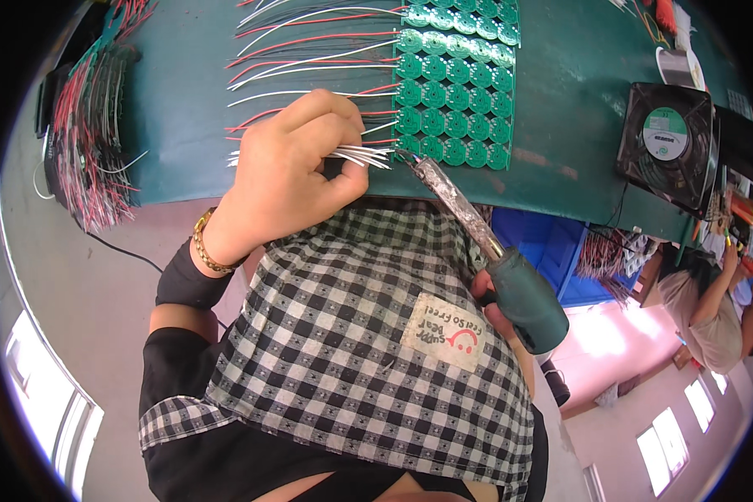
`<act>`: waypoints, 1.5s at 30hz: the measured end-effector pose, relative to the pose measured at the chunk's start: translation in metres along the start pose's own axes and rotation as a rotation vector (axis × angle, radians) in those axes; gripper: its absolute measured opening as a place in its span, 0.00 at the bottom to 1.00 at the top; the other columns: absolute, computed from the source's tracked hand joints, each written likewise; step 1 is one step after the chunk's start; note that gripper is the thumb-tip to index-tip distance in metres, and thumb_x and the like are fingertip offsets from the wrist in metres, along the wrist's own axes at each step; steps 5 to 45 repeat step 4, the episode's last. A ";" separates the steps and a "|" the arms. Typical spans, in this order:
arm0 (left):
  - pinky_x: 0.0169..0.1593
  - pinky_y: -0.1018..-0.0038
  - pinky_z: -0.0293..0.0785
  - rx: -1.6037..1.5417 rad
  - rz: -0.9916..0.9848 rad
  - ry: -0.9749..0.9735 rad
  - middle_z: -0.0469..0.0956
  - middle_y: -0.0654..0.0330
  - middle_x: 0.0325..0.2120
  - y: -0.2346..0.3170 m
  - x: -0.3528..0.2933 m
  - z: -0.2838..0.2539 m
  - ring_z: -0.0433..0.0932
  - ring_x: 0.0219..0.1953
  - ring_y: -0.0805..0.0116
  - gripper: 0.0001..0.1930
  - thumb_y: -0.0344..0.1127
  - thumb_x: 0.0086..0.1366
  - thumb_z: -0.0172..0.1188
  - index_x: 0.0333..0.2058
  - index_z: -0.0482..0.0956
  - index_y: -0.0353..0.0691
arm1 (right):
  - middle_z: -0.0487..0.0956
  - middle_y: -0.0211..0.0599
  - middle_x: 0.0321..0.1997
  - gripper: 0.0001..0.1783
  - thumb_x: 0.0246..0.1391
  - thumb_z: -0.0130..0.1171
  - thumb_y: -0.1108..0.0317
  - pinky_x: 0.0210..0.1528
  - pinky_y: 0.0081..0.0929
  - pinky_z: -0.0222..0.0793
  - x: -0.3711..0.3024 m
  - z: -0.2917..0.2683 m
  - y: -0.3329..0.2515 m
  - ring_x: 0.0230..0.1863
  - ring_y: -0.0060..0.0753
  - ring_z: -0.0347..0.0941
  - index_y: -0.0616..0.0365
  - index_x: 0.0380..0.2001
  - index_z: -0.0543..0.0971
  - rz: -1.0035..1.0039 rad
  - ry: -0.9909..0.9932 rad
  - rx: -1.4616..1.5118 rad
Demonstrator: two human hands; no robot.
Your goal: The person aligns a green circuit board panel on the table, then solders red, black, and white wires onto it using a soldering iron.
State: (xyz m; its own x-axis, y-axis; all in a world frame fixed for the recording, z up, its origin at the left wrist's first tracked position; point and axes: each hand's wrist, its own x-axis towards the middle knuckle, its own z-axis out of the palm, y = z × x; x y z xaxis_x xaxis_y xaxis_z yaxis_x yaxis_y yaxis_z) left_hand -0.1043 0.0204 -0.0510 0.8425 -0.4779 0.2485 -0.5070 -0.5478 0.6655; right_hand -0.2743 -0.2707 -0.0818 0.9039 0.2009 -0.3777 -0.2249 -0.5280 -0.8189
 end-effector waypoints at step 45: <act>0.20 0.77 0.66 0.015 0.023 0.000 0.76 0.64 0.30 -0.001 0.001 0.000 0.69 0.17 0.72 0.08 0.25 0.42 0.61 0.24 0.73 0.39 | 0.80 0.34 0.31 0.16 0.36 0.64 0.64 0.37 0.29 0.70 0.011 -0.008 -0.017 0.32 0.41 0.75 0.54 0.33 0.79 0.145 -0.115 0.218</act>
